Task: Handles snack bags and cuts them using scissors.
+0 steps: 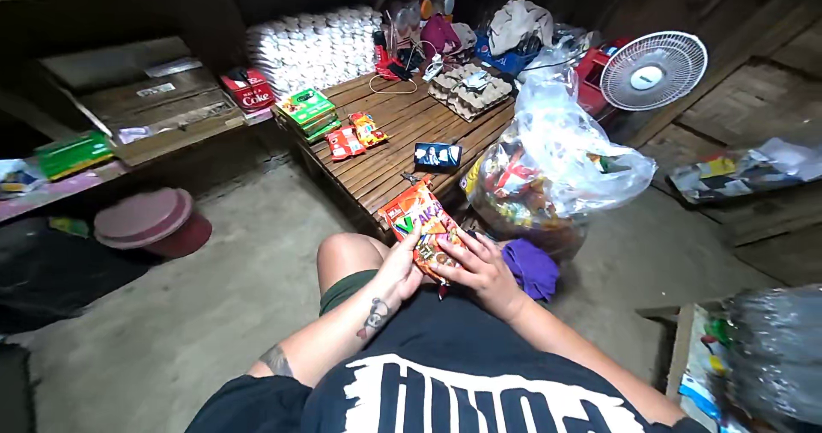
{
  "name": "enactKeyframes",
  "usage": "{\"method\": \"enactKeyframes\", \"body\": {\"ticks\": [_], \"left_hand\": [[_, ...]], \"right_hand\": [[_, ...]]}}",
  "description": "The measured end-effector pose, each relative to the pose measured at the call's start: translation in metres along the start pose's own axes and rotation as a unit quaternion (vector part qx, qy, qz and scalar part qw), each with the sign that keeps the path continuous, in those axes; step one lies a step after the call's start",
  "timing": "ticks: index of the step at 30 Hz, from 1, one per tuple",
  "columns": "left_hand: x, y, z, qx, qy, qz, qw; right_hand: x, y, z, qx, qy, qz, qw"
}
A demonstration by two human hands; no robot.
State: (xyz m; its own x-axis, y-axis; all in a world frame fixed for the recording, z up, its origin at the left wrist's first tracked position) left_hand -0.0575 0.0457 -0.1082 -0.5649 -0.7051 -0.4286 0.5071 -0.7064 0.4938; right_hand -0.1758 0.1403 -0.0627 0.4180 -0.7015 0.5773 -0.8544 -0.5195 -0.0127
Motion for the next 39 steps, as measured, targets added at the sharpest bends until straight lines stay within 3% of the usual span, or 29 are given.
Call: {"method": "enactKeyframes", "body": {"ticks": [4,9,12,14,18,21,24,26,28,30,36,39], "left_hand": [[0.002,0.001,-0.005,0.026,0.03,0.028,0.999],[0.012,-0.007,-0.012,0.075,-0.04,0.031,0.996],[0.025,-0.016,-0.028,0.078,-0.023,0.004,0.997],[0.035,-0.014,-0.042,0.085,-0.003,-0.003,0.996],[0.054,-0.009,-0.079,0.039,-0.036,-0.018,0.998],[0.062,-0.017,-0.107,0.01,-0.062,-0.043,0.997],[0.073,-0.025,-0.125,0.012,-0.049,-0.056,0.997],[0.077,-0.023,-0.125,0.026,-0.042,-0.05,0.998],[0.079,-0.023,-0.122,0.037,-0.053,-0.052,0.997],[0.079,-0.025,-0.119,0.052,-0.072,-0.057,0.994],[0.077,-0.027,-0.117,0.082,-0.085,-0.068,0.991],[0.076,-0.025,-0.119,0.095,-0.083,-0.062,0.99]], "right_hand": [[0.0,0.006,0.004,0.063,-0.037,0.037,0.997],[-0.001,0.014,0.016,0.203,-0.13,0.155,0.958],[-0.007,0.016,0.031,0.311,-0.2,0.152,0.916],[-0.009,0.026,0.027,0.34,-0.197,0.14,0.909],[-0.044,0.093,0.001,0.223,-0.096,0.292,0.925],[-0.102,0.138,-0.007,0.091,-0.187,0.432,0.878],[-0.16,0.145,0.012,0.062,-0.31,0.475,0.821],[-0.18,0.144,0.026,0.055,-0.268,0.473,0.838],[-0.183,0.148,0.028,0.05,-0.202,0.481,0.851],[-0.182,0.157,0.028,0.056,-0.174,0.52,0.835],[-0.168,0.189,0.019,0.015,-0.243,0.598,0.763],[-0.123,0.176,0.007,0.048,-0.24,0.555,0.795]]}}
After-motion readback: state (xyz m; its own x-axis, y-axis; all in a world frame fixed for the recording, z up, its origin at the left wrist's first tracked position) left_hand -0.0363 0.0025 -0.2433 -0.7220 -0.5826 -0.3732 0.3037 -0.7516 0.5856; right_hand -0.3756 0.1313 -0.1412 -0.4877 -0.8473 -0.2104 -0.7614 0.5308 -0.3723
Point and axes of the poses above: each hand's wrist, its own x-axis towards the middle knuckle, its own z-axis out of the palm, y = z × x, the point moved 6 cm from there along x, towards the middle knuckle, and after that the axes turned 1 degree about -z, right-handed, at the moved point
